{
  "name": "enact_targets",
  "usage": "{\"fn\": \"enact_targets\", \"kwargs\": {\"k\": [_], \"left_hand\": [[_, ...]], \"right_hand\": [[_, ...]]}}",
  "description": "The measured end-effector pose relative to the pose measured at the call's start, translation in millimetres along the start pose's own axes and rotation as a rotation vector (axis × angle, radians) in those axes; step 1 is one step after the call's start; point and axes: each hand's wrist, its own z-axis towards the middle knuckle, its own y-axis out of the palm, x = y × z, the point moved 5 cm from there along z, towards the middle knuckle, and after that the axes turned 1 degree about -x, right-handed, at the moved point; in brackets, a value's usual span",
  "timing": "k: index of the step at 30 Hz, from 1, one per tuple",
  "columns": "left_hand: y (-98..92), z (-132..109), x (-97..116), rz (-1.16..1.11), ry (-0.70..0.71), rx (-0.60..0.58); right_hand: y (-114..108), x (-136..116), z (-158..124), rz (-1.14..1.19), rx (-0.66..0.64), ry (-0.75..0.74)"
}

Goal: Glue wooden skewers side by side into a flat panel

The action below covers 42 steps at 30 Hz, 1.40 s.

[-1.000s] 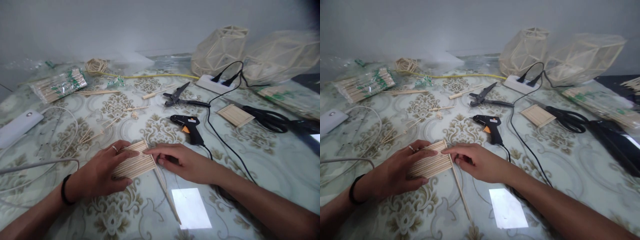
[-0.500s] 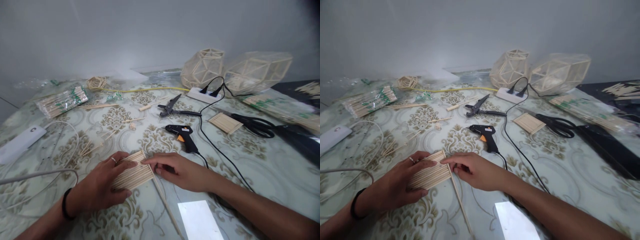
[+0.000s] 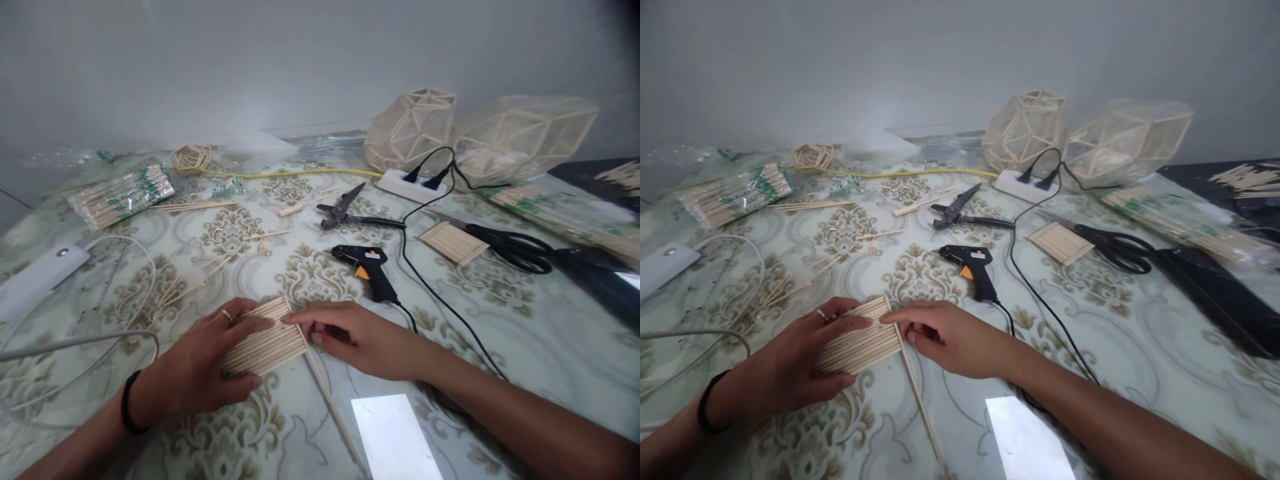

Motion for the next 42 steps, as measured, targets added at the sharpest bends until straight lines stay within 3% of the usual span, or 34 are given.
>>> {"fn": "enact_targets", "kwargs": {"k": [42], "left_hand": [[4.7,-2.4,-7.7,-0.020,-0.007,-0.010]], "right_hand": [[0.1,2.3,-0.5,-0.025,-0.020,0.011]]}}
